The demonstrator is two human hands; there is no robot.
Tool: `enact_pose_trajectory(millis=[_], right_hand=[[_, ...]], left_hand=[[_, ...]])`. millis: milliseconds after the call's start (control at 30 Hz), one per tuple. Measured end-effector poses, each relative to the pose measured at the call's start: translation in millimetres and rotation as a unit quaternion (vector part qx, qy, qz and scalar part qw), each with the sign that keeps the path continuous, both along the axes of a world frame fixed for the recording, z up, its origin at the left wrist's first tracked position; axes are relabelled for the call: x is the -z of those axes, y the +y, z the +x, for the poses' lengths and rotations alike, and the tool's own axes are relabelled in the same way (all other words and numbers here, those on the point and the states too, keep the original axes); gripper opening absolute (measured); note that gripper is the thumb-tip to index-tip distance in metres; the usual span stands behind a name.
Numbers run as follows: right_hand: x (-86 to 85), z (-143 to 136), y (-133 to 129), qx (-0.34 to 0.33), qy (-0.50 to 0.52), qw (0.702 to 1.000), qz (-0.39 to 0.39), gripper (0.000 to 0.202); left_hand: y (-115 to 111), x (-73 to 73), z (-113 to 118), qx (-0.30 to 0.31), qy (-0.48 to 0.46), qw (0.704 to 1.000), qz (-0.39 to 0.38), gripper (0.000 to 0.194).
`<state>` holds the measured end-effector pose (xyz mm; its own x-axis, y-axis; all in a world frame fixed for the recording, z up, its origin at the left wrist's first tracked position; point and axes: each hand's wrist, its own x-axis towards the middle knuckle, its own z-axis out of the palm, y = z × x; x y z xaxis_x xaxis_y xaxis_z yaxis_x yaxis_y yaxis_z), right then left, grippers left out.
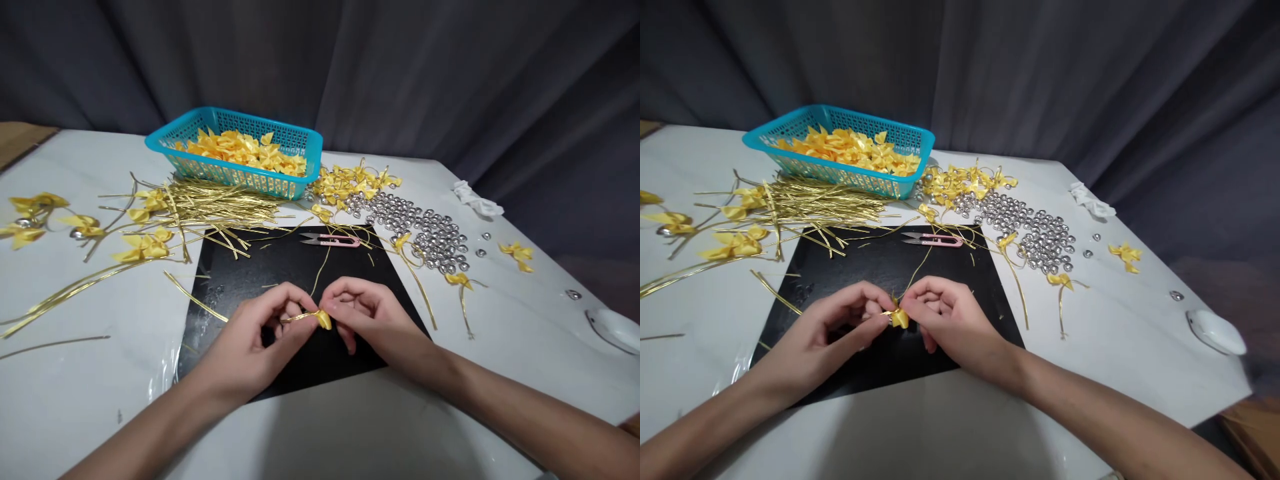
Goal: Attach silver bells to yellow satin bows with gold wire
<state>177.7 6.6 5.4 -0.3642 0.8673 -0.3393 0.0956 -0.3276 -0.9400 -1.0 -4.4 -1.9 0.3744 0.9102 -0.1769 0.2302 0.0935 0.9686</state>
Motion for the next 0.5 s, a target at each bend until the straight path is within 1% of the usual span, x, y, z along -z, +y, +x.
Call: enact_pose_trajectory(millis=[133,233,400,500], right_hand=[[0.1,-0.7,-1.3,-0.004,0.012,1.0,-0.008,0.022],[0.4,0.7,-1.5,-0.003,0.014,1.0,-0.013,0.021],[-1.4,2.0,-0.3,0.008,0.007,1.0,-0.009,0.018],[-1.2,0.3,-1.4,0.0,0.0,1.0,-0.003,0.018]], left_hand=[[0.8,0.2,1.3,0.02,0.034,0.999,-0.005,0.03],[1.4,0.0,0.8,0.039,0.076,0.996,0.01,0.026],[0.4,-0.3,0.5,0.06,0.095,0.993,0.034,0.02],[0.7,-1.2,1.5,0.071,0.115,0.99,0.038,0.019]])
